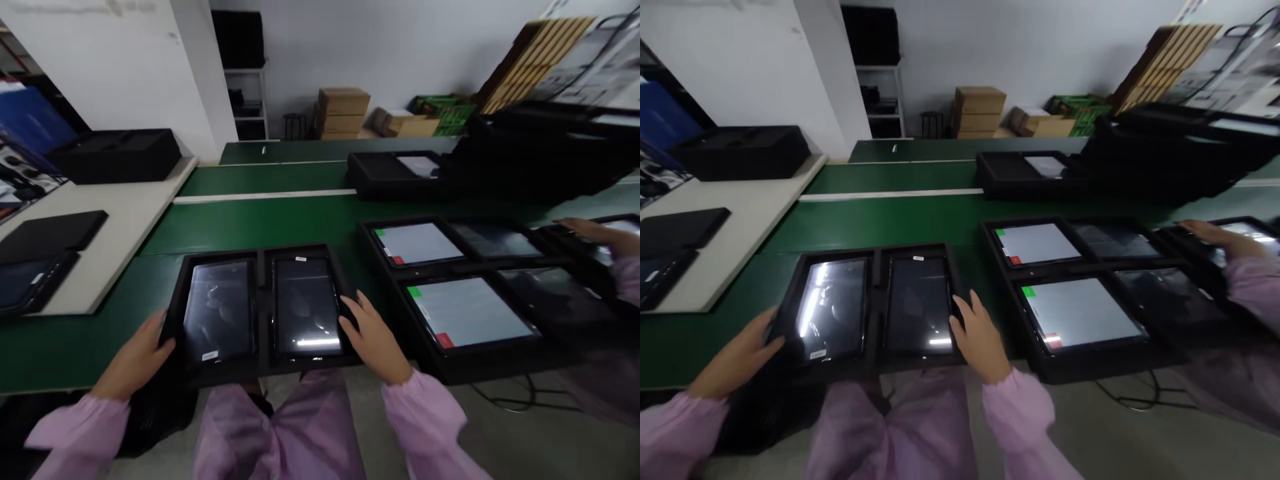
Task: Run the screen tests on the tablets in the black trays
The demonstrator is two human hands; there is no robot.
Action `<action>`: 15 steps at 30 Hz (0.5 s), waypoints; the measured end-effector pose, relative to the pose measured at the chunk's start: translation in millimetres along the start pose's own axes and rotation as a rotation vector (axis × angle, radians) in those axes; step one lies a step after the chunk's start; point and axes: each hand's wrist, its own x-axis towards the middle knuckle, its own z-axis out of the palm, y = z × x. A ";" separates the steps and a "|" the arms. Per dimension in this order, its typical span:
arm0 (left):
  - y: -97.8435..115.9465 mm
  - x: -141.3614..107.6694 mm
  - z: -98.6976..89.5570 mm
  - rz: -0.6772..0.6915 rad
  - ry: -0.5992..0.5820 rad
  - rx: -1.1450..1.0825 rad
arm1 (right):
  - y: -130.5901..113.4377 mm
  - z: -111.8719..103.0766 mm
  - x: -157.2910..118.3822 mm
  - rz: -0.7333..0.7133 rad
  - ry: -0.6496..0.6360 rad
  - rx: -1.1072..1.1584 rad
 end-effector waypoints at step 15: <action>118.7 116.0 112.3 0.355 0.085 0.305 | -9.2 19.3 81.9 0.064 -0.078 -0.008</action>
